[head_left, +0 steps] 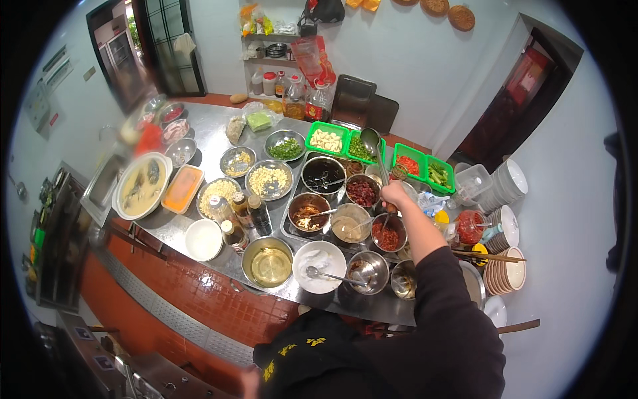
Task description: The person cooks in a commercial kitchen using a wok and ladle. They stir ingredients in the wok, add broth and seasonings, and pour the finished dish into a serving bowl.
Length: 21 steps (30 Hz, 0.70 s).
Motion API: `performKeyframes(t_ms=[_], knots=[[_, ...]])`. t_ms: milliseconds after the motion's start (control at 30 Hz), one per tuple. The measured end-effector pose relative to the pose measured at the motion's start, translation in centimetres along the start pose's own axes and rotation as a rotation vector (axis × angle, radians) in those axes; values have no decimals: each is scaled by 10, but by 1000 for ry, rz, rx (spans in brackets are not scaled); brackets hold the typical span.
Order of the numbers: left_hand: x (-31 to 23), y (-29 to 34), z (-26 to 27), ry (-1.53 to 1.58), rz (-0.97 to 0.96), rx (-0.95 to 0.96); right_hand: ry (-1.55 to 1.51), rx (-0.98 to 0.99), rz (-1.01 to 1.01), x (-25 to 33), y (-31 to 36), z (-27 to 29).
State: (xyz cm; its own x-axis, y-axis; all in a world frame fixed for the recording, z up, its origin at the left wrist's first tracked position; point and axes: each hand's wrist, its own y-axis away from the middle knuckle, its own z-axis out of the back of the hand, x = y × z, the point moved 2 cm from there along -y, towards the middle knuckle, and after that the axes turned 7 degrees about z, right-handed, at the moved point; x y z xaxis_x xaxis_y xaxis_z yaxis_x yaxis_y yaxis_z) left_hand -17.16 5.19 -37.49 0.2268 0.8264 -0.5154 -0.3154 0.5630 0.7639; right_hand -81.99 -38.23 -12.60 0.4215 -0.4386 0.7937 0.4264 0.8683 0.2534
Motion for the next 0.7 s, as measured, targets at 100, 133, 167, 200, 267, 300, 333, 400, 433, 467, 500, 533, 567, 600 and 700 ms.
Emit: performKeyframes(t_ms=[100,133,167,200,267,300,333,400,433,467,500,533,567,600,700], knots=[[3,-1,-4,-8,44,-35,-254,68,-11,-8,-1,5],[6,-2,-3,-20,-16,-29,-342,96,-43,-10,-2,7],[12,-1,-2,-53,-24,-10,-360,119,-47,-11,-2,10],[17,-1,-3,-97,5,-7,-379,129,-51,-11,-1,14],[21,4,-2,6,-14,-19,-398,145,-93,-13,1,19],[21,7,-2,33,77,-28,-386,123,-85,-12,2,22],[17,14,-1,62,11,-53,-380,106,-83,-11,5,24],[8,28,2,74,60,-97,-524,57,-105,-5,13,26],[2,32,2,88,78,-92,-600,57,-138,-1,19,25],[-1,37,2,103,111,-104,-690,88,-135,6,27,24],[-2,43,2,111,56,-83,-738,71,-132,15,36,22],[-2,46,2,121,2,-62,-810,151,-85,27,47,16],[2,49,1,57,16,-68,-829,163,-43,40,61,13],[7,48,0,-6,28,-72,-866,229,-19,53,78,5],[32,45,-3,-111,-6,-145,-850,500,148,105,135,-27]])
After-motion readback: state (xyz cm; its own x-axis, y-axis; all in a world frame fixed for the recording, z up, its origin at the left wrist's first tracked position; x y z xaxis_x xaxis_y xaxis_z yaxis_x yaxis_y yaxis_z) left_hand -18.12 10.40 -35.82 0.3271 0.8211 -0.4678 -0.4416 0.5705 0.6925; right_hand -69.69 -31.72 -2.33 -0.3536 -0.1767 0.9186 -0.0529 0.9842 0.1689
